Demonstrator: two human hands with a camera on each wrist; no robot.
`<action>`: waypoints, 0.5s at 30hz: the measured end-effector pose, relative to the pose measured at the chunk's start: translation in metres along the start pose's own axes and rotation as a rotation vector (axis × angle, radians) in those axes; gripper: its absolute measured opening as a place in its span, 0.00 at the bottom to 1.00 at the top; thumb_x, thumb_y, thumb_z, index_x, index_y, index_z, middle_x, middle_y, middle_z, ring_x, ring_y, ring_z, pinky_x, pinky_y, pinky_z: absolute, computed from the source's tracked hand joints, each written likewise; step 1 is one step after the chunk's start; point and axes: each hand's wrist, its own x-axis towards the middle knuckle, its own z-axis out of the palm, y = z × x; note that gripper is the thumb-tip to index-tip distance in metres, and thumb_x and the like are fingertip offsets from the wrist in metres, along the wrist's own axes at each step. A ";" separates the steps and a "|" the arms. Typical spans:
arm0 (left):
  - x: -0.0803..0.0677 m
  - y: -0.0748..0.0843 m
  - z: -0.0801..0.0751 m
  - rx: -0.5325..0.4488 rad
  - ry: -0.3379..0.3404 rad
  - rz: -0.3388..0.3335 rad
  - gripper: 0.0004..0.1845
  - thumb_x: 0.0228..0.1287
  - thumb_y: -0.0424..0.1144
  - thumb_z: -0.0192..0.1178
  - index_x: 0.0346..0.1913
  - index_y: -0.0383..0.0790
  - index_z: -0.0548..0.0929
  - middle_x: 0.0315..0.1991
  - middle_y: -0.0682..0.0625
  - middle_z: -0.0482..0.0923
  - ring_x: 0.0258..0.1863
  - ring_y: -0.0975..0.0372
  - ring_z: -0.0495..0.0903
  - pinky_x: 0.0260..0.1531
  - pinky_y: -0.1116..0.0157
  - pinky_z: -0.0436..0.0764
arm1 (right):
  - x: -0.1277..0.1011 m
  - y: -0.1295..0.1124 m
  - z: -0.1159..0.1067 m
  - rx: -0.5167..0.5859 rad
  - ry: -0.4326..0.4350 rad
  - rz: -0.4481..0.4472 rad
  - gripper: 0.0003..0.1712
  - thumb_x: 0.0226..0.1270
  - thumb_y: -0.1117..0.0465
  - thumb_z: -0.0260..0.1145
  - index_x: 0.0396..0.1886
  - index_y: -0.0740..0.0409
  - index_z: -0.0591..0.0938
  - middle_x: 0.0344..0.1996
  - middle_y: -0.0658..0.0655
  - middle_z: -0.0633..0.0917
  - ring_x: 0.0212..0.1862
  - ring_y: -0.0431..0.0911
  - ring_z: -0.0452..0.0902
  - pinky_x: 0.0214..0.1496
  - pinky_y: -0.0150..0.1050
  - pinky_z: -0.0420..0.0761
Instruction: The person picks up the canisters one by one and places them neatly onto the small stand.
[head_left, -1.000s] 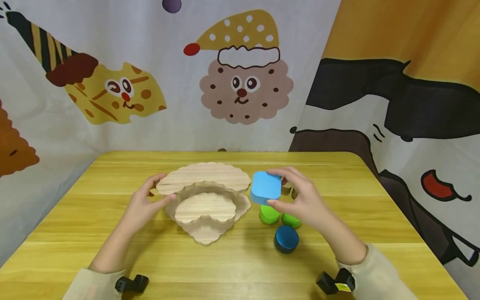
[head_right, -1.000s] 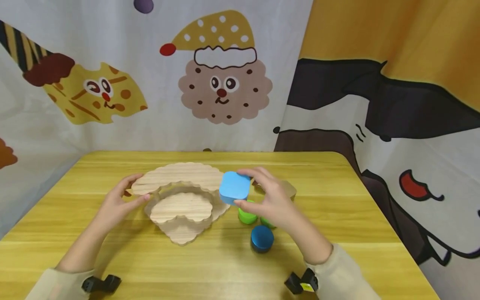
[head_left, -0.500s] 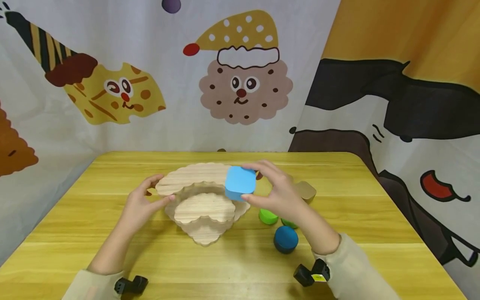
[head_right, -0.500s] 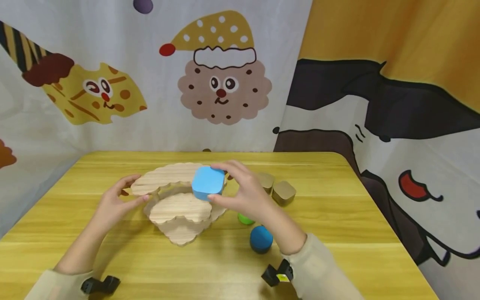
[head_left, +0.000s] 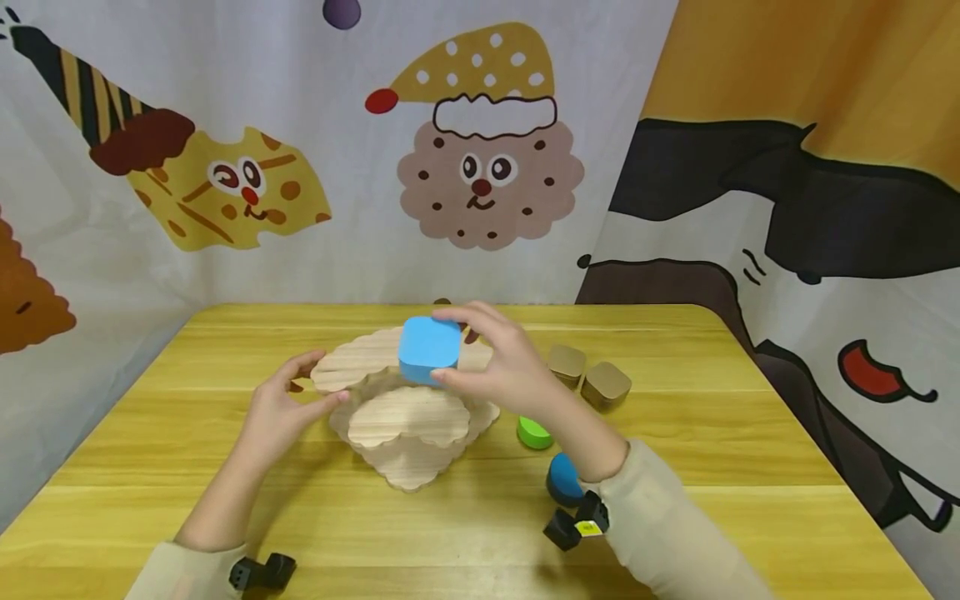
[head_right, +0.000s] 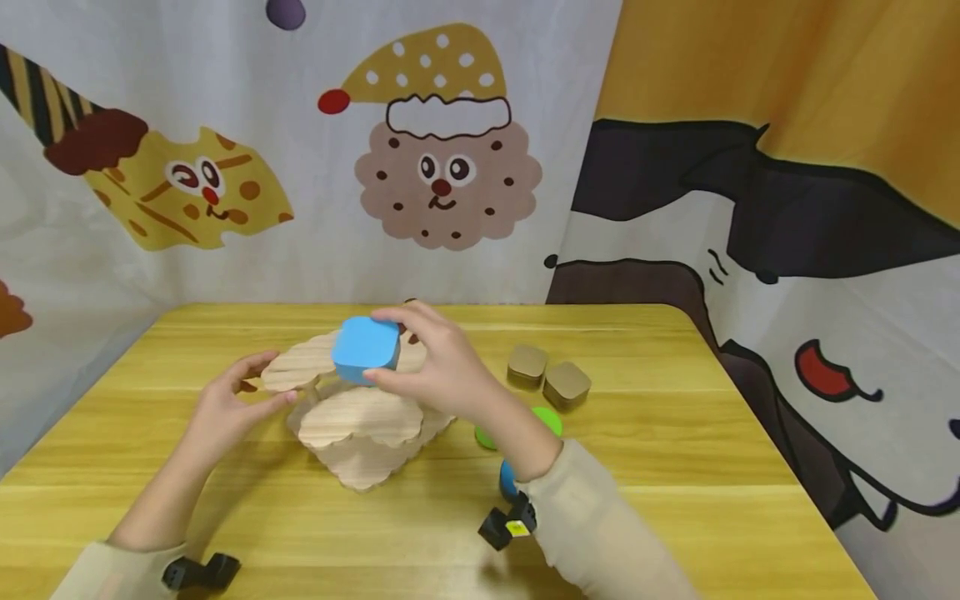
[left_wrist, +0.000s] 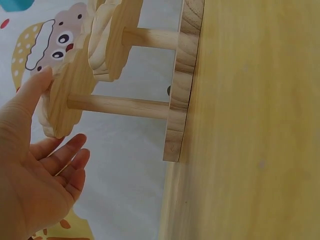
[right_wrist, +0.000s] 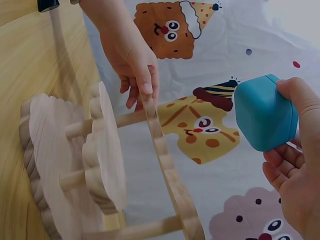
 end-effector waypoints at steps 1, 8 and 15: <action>0.000 0.000 0.000 -0.001 0.001 -0.002 0.37 0.55 0.44 0.72 0.63 0.30 0.70 0.48 0.39 0.75 0.46 0.55 0.70 0.45 0.54 0.66 | 0.002 0.000 0.002 -0.005 -0.003 0.010 0.33 0.52 0.59 0.77 0.59 0.54 0.77 0.49 0.49 0.78 0.45 0.44 0.70 0.46 0.40 0.75; 0.001 0.001 0.000 -0.004 0.002 -0.005 0.36 0.55 0.44 0.72 0.63 0.30 0.71 0.48 0.40 0.75 0.46 0.55 0.70 0.45 0.55 0.65 | 0.017 -0.001 0.016 -0.013 -0.008 0.043 0.32 0.53 0.58 0.76 0.59 0.51 0.78 0.48 0.47 0.77 0.45 0.45 0.71 0.45 0.38 0.76; 0.000 0.002 -0.001 -0.008 0.007 -0.005 0.35 0.56 0.45 0.71 0.63 0.31 0.71 0.48 0.41 0.76 0.47 0.56 0.70 0.45 0.59 0.65 | 0.030 -0.003 0.030 0.000 -0.040 0.006 0.32 0.54 0.58 0.76 0.60 0.54 0.77 0.48 0.49 0.78 0.45 0.41 0.70 0.46 0.34 0.74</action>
